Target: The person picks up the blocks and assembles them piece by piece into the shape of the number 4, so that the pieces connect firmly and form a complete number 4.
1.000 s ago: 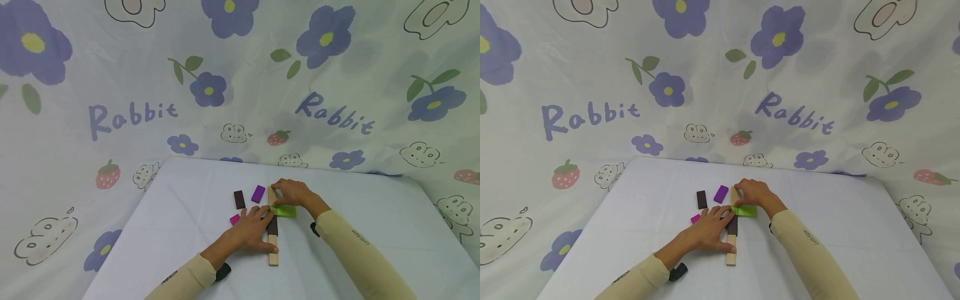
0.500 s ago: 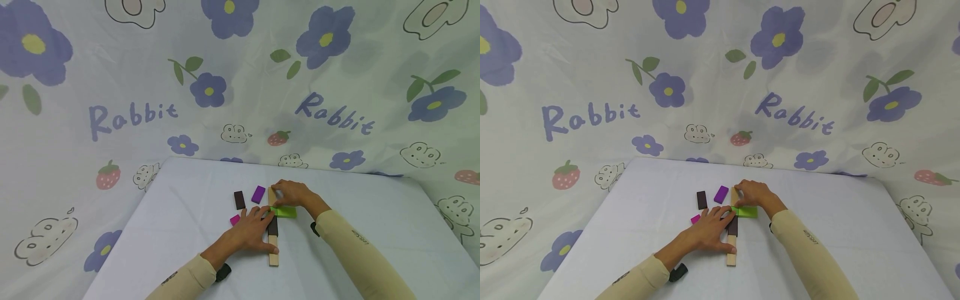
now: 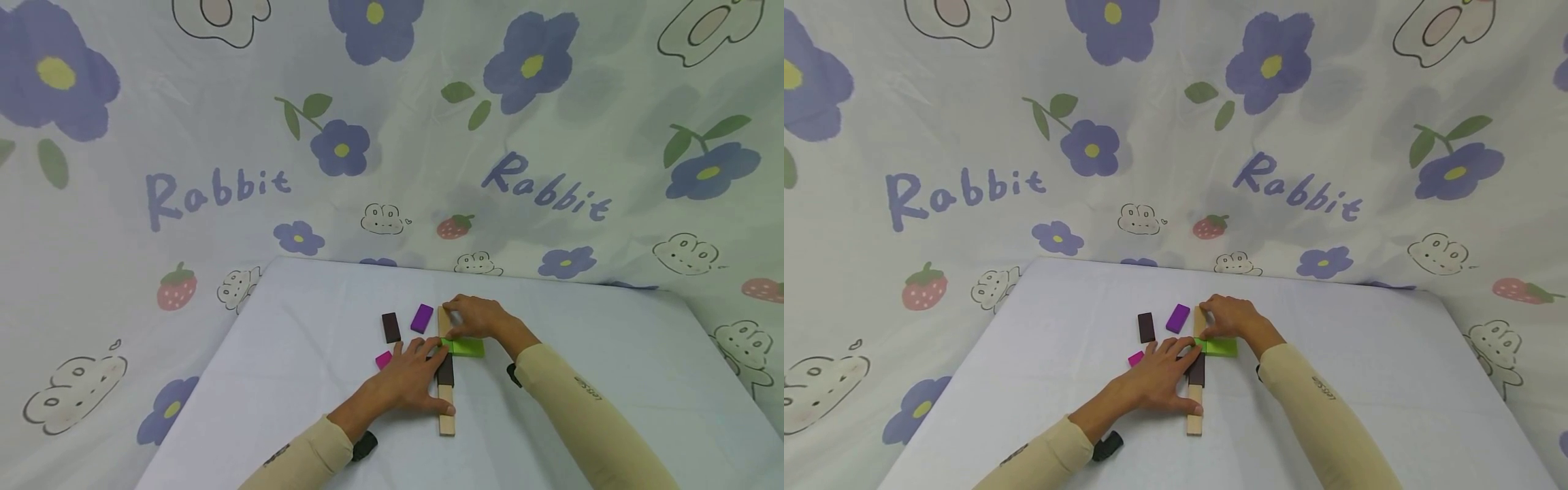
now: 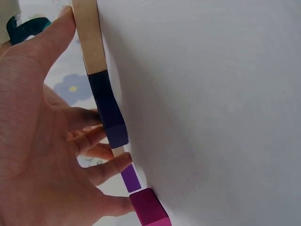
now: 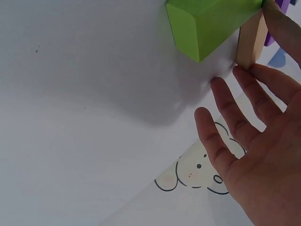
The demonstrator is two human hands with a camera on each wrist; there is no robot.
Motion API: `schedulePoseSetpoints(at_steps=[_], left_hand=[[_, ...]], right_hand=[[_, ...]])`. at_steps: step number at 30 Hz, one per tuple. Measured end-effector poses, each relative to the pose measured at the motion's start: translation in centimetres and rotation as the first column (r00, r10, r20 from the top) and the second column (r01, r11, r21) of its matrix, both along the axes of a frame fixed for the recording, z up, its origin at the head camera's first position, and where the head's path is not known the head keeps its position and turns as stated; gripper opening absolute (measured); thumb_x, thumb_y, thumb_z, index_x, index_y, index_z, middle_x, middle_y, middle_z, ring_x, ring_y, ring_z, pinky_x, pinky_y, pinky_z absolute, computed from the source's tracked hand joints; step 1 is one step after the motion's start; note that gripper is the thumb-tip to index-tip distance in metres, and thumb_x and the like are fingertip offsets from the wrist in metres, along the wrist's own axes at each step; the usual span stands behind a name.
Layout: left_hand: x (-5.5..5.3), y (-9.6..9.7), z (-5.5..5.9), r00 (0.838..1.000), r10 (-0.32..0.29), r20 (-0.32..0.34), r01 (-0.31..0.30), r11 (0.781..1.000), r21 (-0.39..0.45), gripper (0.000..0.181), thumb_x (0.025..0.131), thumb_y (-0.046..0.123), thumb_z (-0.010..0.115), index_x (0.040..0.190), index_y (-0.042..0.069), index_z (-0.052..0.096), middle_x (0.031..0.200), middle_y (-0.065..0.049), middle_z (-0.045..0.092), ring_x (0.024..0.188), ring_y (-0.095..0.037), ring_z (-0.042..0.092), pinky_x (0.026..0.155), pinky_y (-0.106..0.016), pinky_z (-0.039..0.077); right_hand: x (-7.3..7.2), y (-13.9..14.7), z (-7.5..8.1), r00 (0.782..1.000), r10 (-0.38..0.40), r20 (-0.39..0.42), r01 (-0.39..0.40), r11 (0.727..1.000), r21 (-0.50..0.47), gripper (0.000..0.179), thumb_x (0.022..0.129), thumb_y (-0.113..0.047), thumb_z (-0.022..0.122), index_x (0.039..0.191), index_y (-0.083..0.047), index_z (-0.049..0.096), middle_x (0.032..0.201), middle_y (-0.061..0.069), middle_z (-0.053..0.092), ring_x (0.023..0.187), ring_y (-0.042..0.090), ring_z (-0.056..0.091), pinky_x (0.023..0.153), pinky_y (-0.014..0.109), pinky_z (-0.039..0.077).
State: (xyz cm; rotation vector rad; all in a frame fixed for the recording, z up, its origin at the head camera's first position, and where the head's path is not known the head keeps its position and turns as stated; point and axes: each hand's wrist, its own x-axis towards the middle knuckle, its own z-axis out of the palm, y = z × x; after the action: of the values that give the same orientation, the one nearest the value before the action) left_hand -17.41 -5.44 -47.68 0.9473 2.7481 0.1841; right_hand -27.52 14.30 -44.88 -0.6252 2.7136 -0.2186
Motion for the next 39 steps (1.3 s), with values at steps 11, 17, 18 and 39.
schedulePoseSetpoints(at_steps=[11, 17, 18, 39], left_hand=[[0.09, -0.01, -0.04, 1.000, -0.007, -0.003, 0.007, 1.000, 0.005, 0.104, 0.080, 0.080, 0.061, 0.160, 0.019, 0.033, 0.164, -0.002, 0.025, 0.146, -0.034, 0.031, 0.111, -0.067, 0.030], [0.05, 0.02, -0.04, 1.000, -0.008, -0.005, 0.008, 1.000, 0.002, 0.105, 0.079, 0.080, 0.061, 0.160, 0.019, 0.033, 0.164, -0.002, 0.025, 0.146, -0.033, 0.031, 0.111, -0.066, 0.030], [0.05, 0.02, -0.02, 1.000, -0.008, -0.007, 0.008, 1.000, 0.000, 0.105, 0.079, 0.080, 0.061, 0.160, 0.019, 0.033, 0.164, -0.002, 0.025, 0.146, -0.033, 0.031, 0.111, -0.066, 0.030], [-0.16, -0.09, -0.22, 1.000, -0.011, -0.022, 0.011, 1.000, 0.001, 0.105, 0.079, 0.080, 0.062, 0.159, 0.019, 0.033, 0.164, -0.003, 0.026, 0.144, -0.032, 0.033, 0.110, -0.065, 0.032]], right_hand=[[0.18, 0.17, -0.04, 1.000, 0.000, -0.005, 0.000, 1.000, -0.012, 0.074, 0.087, -0.044, 0.079, 0.148, -0.012, 0.053, 0.147, 0.011, 0.053, 0.132, 0.034, 0.052, 0.101, 0.061, 0.045], [0.17, 0.27, -0.09, 1.000, 0.014, -0.005, -0.014, 1.000, -0.013, 0.074, 0.088, -0.044, 0.078, 0.148, -0.011, 0.052, 0.147, 0.011, 0.053, 0.132, 0.034, 0.052, 0.101, 0.060, 0.045], [0.16, 0.29, -0.11, 1.000, 0.016, -0.006, -0.016, 1.000, -0.015, 0.074, 0.088, -0.044, 0.078, 0.148, -0.011, 0.052, 0.147, 0.011, 0.053, 0.132, 0.034, 0.052, 0.101, 0.060, 0.045], [0.44, 0.84, -0.74, 0.998, -0.047, 0.041, 0.051, 0.993, -0.111, 0.082, 0.090, -0.048, 0.073, 0.157, -0.013, 0.038, 0.154, 0.017, 0.043, 0.139, 0.038, 0.044, 0.103, 0.069, 0.037]])
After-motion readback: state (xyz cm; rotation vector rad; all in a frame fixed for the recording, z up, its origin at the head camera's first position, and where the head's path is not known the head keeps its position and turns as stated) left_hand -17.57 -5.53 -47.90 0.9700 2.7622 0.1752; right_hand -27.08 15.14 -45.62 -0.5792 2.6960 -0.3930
